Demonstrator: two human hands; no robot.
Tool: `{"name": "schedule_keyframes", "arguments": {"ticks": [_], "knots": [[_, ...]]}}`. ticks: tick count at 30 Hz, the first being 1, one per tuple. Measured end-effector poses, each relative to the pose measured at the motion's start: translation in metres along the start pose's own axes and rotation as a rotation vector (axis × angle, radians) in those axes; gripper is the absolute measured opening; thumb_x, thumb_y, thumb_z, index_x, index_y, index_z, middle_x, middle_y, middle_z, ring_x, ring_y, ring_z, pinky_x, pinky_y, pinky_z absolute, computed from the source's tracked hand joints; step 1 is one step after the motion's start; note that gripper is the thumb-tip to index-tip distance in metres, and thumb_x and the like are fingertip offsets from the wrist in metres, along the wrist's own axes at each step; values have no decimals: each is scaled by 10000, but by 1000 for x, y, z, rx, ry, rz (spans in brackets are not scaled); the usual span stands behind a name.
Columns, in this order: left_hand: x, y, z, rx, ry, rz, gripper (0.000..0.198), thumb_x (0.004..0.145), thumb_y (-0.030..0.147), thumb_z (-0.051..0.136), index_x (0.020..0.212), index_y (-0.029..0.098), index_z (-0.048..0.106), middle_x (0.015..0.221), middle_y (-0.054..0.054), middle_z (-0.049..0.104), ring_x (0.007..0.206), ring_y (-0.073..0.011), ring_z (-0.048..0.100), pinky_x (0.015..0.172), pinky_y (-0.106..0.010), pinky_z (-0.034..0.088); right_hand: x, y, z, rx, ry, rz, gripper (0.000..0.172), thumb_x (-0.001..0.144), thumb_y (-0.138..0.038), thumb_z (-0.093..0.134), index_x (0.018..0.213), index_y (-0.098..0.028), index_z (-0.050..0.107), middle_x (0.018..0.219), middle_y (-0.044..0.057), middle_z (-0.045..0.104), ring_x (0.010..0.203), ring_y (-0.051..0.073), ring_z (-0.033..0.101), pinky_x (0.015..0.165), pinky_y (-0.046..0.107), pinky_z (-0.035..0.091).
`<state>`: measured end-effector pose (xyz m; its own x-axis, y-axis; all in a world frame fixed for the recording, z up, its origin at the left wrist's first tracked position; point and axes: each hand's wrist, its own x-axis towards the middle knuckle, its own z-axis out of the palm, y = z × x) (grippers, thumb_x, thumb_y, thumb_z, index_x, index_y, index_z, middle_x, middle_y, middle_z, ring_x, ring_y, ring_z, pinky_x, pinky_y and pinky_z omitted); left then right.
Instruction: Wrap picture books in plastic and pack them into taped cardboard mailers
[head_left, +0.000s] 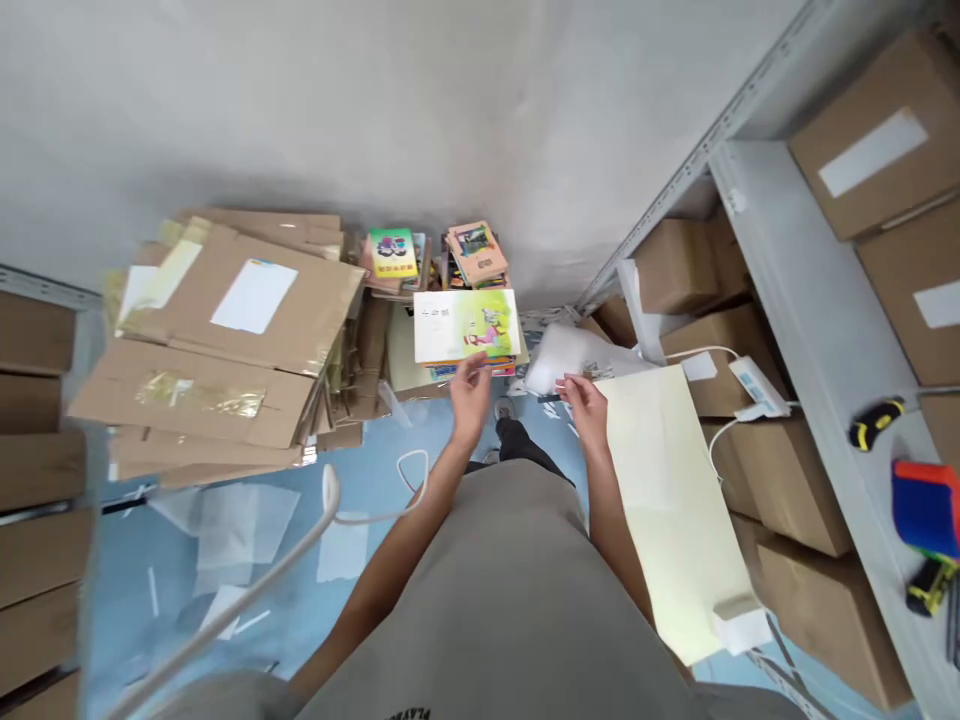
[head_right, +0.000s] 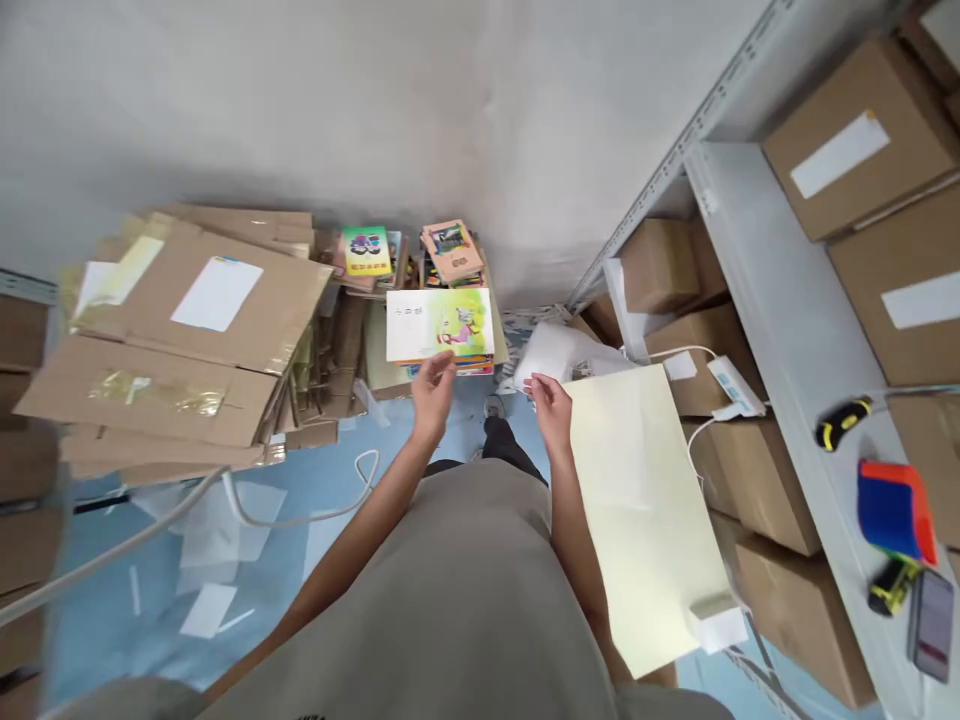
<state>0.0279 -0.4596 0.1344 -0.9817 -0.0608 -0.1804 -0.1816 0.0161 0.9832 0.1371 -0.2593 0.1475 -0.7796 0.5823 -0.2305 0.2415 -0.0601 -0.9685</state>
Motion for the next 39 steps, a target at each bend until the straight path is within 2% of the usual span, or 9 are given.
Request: {"name": "schedule_keyframes", "arguments": {"ticks": [2,5,8,12,17,24,29,34,39], "knots": [[31,-5,-24,180,185,3,462,937,268,735,1387,166,735,1510,-198,743,1486,-345,675,1315,-496,501,41,1,32,-53,-84,-9,571,915,-733,785,1167,-222,819,1161,147,902,1056,321,870,1038,513,706],[71,-13,-52,404,322,-69,675,904,201,747,1561,123,614,1680,-249,612,1676,-388,499,1442,-536,340,96,2,73,-248,-147,5,449,942,-624,760,1131,-223,826,1211,152,899,1147,330,854,1101,495,679],[99,-21,-64,481,336,-208,739,890,183,734,1601,71,568,1740,-296,547,1723,-420,441,1461,-547,302,136,5,100,-488,-158,104,330,948,-455,764,1159,-210,830,1283,169,886,1195,334,849,1143,472,643],[114,-29,-62,440,266,-299,609,878,197,704,1472,69,668,1615,-286,665,1592,-431,597,1397,-552,413,162,14,115,-591,-231,156,271,929,-402,782,1118,-215,836,1207,148,901,1186,328,847,1132,443,626],[111,-33,-58,396,307,-212,480,816,198,741,1293,140,754,1495,-244,724,1548,-433,614,1411,-581,386,169,26,118,-523,-234,140,215,855,-434,809,967,-250,800,1023,89,899,983,285,831,1041,436,645],[112,-24,-66,336,381,-162,522,848,173,702,1368,161,751,1471,-199,747,1475,-364,672,1364,-542,461,172,26,117,-265,-224,152,400,716,-598,894,879,-262,750,909,64,858,900,268,778,961,430,643],[116,-10,-71,259,363,-159,589,862,173,685,1447,136,740,1501,-206,757,1416,-344,718,1316,-522,524,164,11,105,-112,-276,186,516,684,-660,915,940,-241,754,997,94,862,969,292,795,949,449,661],[117,-4,-66,238,365,-164,596,857,171,689,1447,107,745,1515,-234,756,1436,-362,714,1308,-531,533,152,-3,97,-54,-292,157,583,673,-683,965,977,-239,740,1092,130,876,1042,323,813,963,469,679],[112,11,-62,193,348,-125,559,876,226,743,1430,153,772,1538,-191,758,1469,-359,700,1330,-529,521,139,-16,84,-4,-295,180,589,676,-693,986,975,-242,754,1082,92,882,1007,286,817,924,433,704]]}}
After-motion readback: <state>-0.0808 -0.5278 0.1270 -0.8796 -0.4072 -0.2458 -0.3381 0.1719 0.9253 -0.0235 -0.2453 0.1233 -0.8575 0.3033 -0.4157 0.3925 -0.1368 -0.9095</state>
